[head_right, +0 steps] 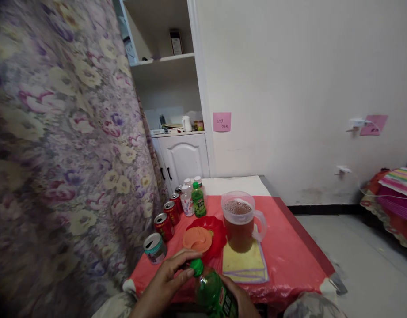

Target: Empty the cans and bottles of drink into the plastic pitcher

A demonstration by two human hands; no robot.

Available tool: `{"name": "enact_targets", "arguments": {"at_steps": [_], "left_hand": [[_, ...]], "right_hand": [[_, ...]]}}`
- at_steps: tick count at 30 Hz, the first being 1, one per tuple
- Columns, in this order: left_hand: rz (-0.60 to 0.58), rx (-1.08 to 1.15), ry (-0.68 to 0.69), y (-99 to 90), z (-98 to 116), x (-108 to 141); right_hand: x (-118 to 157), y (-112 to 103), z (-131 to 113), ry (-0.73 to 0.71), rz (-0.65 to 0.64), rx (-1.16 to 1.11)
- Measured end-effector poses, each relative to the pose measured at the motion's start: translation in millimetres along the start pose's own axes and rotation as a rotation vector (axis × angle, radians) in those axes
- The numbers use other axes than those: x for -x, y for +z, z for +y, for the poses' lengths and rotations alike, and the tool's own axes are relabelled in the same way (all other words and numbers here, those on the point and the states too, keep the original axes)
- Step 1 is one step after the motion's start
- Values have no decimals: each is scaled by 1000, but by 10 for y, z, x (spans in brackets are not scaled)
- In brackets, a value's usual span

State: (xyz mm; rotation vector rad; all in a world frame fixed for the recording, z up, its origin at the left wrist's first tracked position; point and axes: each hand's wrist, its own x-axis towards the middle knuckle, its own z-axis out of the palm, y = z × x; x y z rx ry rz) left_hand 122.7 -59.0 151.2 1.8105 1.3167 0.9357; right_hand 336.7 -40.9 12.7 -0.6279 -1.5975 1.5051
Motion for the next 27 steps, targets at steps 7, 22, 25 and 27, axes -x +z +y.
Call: {"name": "enact_targets", "arguments": {"at_steps": [7,22,25,27], "left_hand": [[103,-37,-101,66,53,-15],[100,-13,-61,85,62,-9],[60,121,-31,66,33,-7],[86,112,-55,58,22,-5]], "right_hand": [[-1,17,-35,-4,-9,-5],[-4,2,15,2,-18,-28],[15,-2,40,3,-1,-28],[26,2,33,5,10,-29]]}}
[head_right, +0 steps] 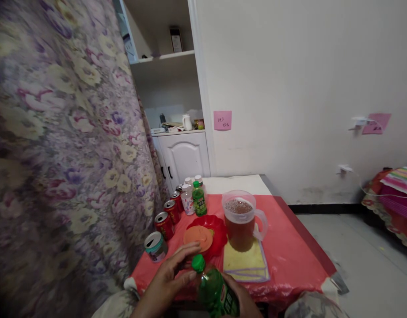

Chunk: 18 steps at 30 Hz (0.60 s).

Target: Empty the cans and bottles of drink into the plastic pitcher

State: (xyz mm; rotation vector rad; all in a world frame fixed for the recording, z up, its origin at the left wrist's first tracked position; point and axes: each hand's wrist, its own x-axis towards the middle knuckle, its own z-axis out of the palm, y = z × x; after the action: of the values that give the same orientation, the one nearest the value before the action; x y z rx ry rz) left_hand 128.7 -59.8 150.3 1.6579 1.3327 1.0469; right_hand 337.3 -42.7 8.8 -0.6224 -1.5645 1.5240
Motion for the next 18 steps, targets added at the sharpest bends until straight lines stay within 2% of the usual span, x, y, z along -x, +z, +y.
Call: {"name": "enact_targets", "arguments": {"at_steps": [3,6,10,13,18], "left_hand": [[49,-172,-39,23,18,1],[19,-269,-22,59,58,5],[-57,-252,34,60,89,28],[-108,-214,64,38,78,53],[-108,-200,78,28,30,88]], "right_hand": [[1,9,-35,14,0,29],[-6,5,-54,20,-25,45],[-5,2,-35,15,-32,3],[-19,23,-33,67,-46,-25],[-65,60,-82,164,-70,-36]]}}
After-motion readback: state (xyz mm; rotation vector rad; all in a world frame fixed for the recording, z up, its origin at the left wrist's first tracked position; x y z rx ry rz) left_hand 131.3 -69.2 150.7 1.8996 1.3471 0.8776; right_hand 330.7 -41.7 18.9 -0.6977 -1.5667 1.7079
